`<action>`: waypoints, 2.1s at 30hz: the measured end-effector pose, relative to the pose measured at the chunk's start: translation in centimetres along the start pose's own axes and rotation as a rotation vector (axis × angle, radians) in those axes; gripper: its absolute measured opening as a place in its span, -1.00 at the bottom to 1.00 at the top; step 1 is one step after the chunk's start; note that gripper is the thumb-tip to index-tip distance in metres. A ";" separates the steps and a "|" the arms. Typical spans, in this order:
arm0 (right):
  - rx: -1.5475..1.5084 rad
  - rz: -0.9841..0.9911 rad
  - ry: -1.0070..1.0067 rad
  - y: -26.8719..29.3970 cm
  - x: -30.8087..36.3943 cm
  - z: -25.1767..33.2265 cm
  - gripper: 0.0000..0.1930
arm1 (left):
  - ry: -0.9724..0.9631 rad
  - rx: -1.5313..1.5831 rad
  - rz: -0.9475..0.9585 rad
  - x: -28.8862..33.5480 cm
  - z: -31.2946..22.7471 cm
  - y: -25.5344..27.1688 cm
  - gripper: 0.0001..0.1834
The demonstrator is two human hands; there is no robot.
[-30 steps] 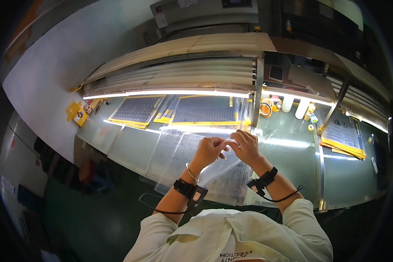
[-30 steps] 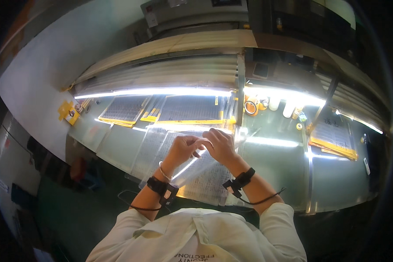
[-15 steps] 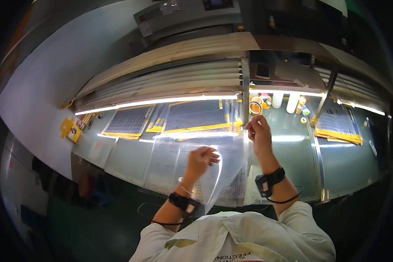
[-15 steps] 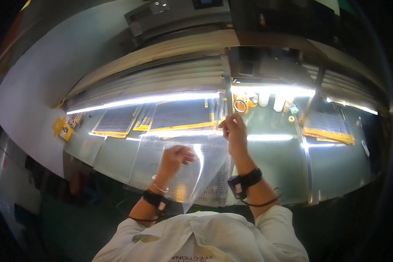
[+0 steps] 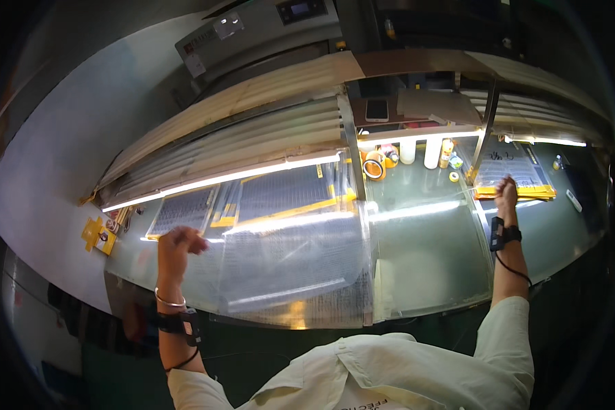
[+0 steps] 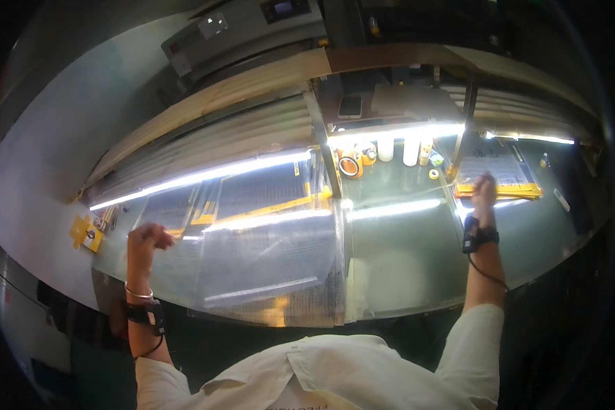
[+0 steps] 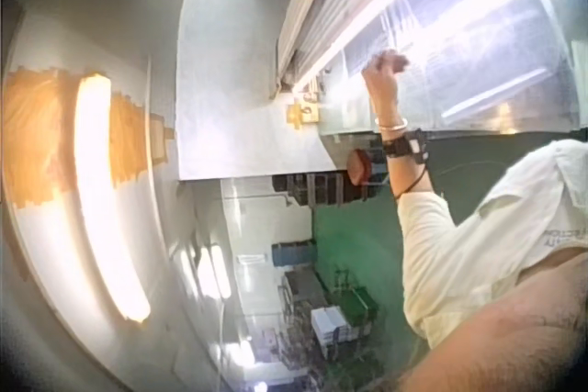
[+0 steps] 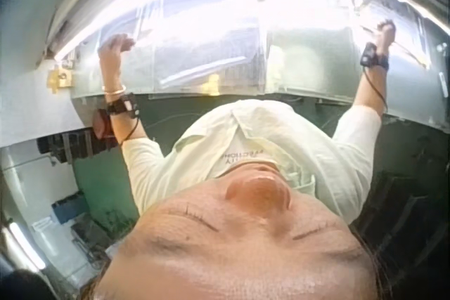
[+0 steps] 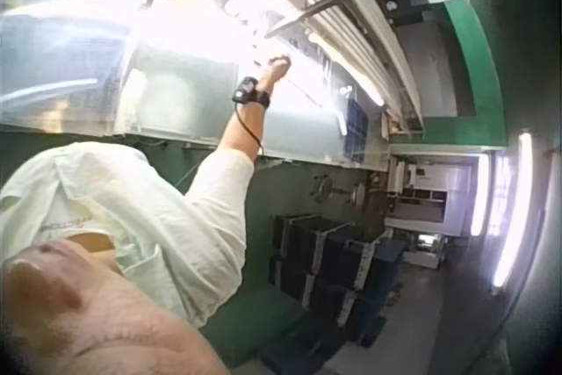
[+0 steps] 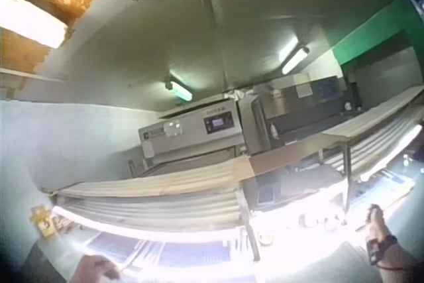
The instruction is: Inspecting and inserting metal mesh sheets into protective plastic sleeves and stacking them.
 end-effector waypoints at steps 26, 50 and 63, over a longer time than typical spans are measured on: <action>-0.123 0.713 -1.106 -16.0 34.7 -25.7 -0.53 | -0.144 0.571 -0.482 3.4 -5.1 23.3 -0.73; 0.558 1.438 0.916 -32.7 48.8 -11.2 -0.73 | -0.186 -0.158 0.108 4.1 -4.9 -3.8 -0.73; 0.391 1.212 0.713 -25.4 46.3 -6.2 -0.85 | -0.255 -0.144 0.075 8.3 -10.0 -11.4 -0.80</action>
Point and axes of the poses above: each hand's wrist, its own x-axis away from the middle knuckle, its own y-axis out of the back of the hand, z = x × y, the point moved 1 cm from there along -x, towards the middle knuckle, and after that the axes turned 3 degrees about -z, right-handed, at the moved point
